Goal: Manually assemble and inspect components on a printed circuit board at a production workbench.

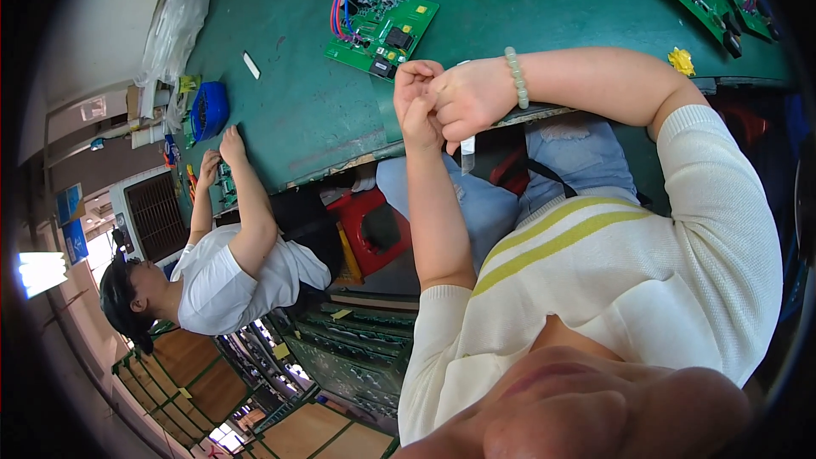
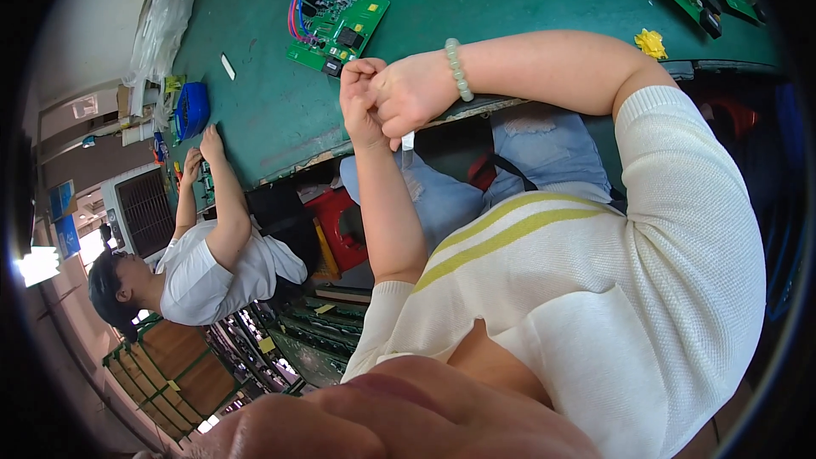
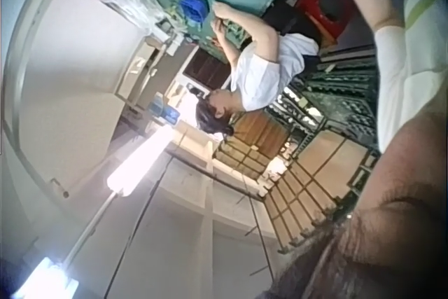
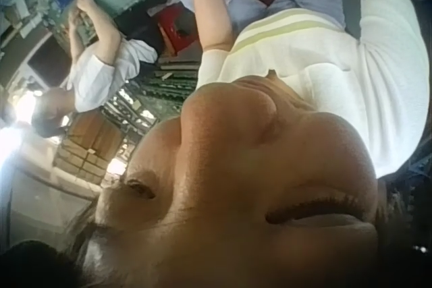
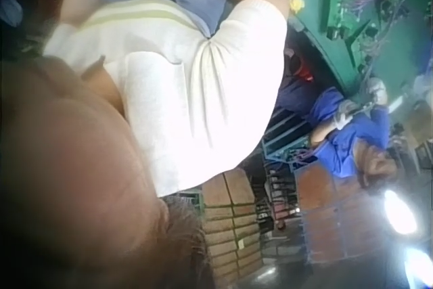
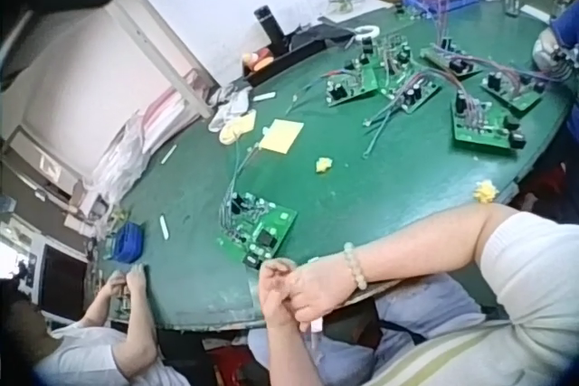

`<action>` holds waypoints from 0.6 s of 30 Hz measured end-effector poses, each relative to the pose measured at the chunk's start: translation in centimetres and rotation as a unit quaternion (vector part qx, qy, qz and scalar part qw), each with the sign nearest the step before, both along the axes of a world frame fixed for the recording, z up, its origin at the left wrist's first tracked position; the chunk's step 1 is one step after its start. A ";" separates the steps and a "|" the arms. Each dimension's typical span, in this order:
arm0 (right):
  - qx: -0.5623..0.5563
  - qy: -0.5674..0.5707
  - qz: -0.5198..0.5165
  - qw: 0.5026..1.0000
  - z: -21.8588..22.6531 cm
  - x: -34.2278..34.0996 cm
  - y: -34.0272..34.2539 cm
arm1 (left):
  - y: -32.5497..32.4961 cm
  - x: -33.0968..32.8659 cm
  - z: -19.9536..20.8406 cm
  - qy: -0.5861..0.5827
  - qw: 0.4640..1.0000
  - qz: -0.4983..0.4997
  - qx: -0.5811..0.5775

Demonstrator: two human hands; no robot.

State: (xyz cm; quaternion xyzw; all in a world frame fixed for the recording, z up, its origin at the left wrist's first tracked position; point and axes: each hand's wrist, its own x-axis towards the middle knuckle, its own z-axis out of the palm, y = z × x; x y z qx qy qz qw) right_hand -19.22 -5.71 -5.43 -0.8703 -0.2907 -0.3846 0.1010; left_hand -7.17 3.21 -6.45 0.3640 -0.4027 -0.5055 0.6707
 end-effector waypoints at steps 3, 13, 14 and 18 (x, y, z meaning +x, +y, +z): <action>0.127 -0.032 -0.080 0.988 1.2 -2.0 -1.4 | -0.3 -0.3 1.0 0.014 0.994 0.102 -0.039; 0.294 0.164 -0.529 0.779 0.4 -3.3 -7.1 | -6.5 3.5 0.4 -0.678 0.642 0.353 -0.061; 0.278 0.189 -0.533 0.777 0.4 -3.3 -7.1 | -6.9 3.2 0.1 -0.660 0.654 0.365 -0.061; 0.227 0.211 -0.544 0.780 -0.2 -3.1 -7.5 | -7.1 2.8 -0.3 -0.651 0.656 0.375 -0.076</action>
